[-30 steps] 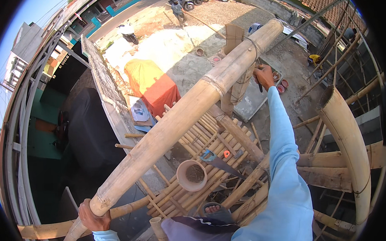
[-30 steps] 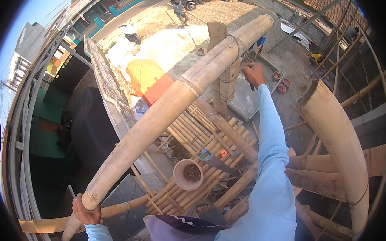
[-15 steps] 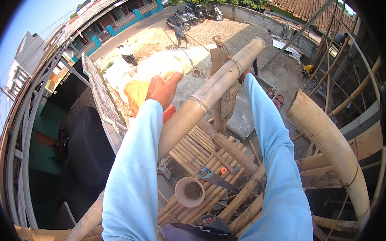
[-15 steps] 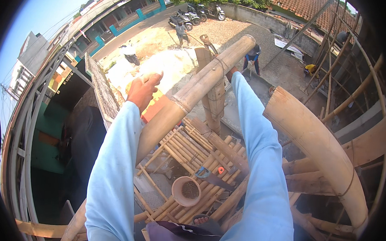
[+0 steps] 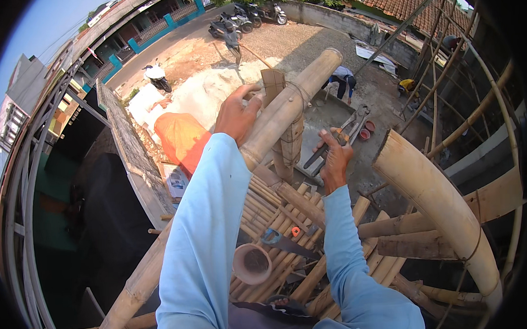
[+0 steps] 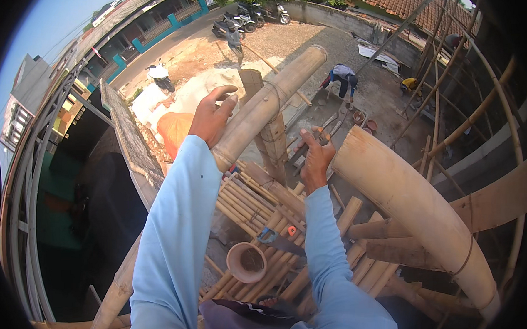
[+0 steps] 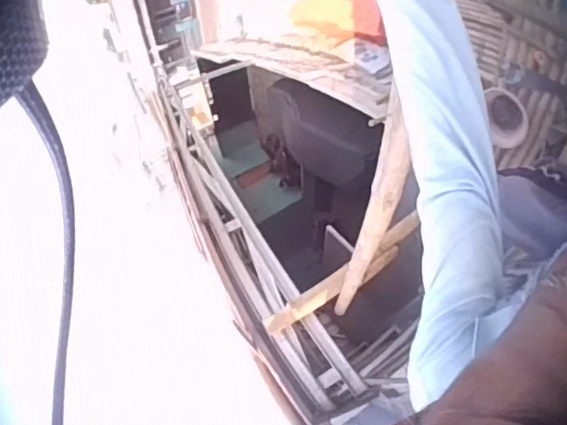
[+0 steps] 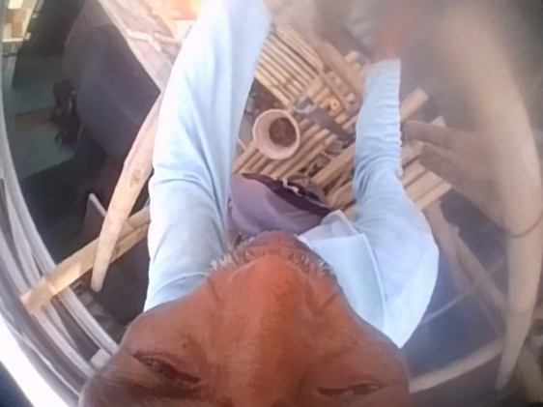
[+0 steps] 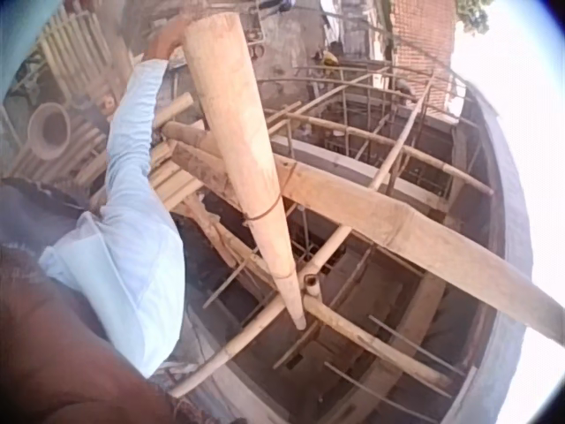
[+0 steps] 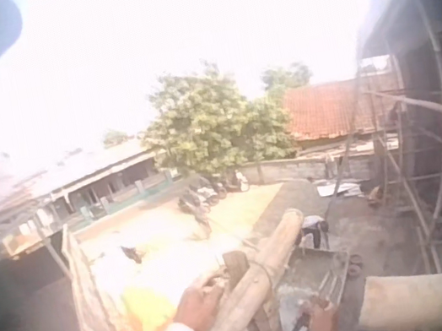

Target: The person assembles a bamboo scaffolding platform by tying bamboo poles together with wire using pliers. The person positions bamboo poles, wraps wire around joints, and twists the wire to secure the structure.

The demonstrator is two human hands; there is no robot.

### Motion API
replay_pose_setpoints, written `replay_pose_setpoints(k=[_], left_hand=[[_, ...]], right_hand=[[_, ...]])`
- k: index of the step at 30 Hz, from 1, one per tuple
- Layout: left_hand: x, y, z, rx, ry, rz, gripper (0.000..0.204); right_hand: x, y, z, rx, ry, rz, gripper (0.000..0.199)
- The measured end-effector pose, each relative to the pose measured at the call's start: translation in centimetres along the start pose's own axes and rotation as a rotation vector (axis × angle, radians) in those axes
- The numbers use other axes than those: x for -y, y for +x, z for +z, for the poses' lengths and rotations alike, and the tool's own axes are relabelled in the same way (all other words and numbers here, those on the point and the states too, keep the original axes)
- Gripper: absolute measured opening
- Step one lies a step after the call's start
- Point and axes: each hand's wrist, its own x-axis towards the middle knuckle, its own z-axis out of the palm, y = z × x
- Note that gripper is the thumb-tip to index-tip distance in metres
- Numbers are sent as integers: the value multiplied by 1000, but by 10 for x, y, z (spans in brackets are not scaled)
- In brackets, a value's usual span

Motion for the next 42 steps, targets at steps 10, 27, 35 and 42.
replay_pose_setpoints(k=[10, 27, 35, 42], left_hand=[[-49, 26, 45, 38, 665, 179, 46], [-14, 24, 17, -326, 493, -312, 41], [-14, -26, -16, -817, 212, 238, 27], [-6, -223, -89, -439, 563, 228, 18]], right_hand=[[15, -36, 76, 11, -4, -70, 23], [114, 87, 122, 704, -72, 3, 20], [86, -73, 104, 749, 26, 126, 21], [61, -211, -1, 918, -114, 340, 25]])
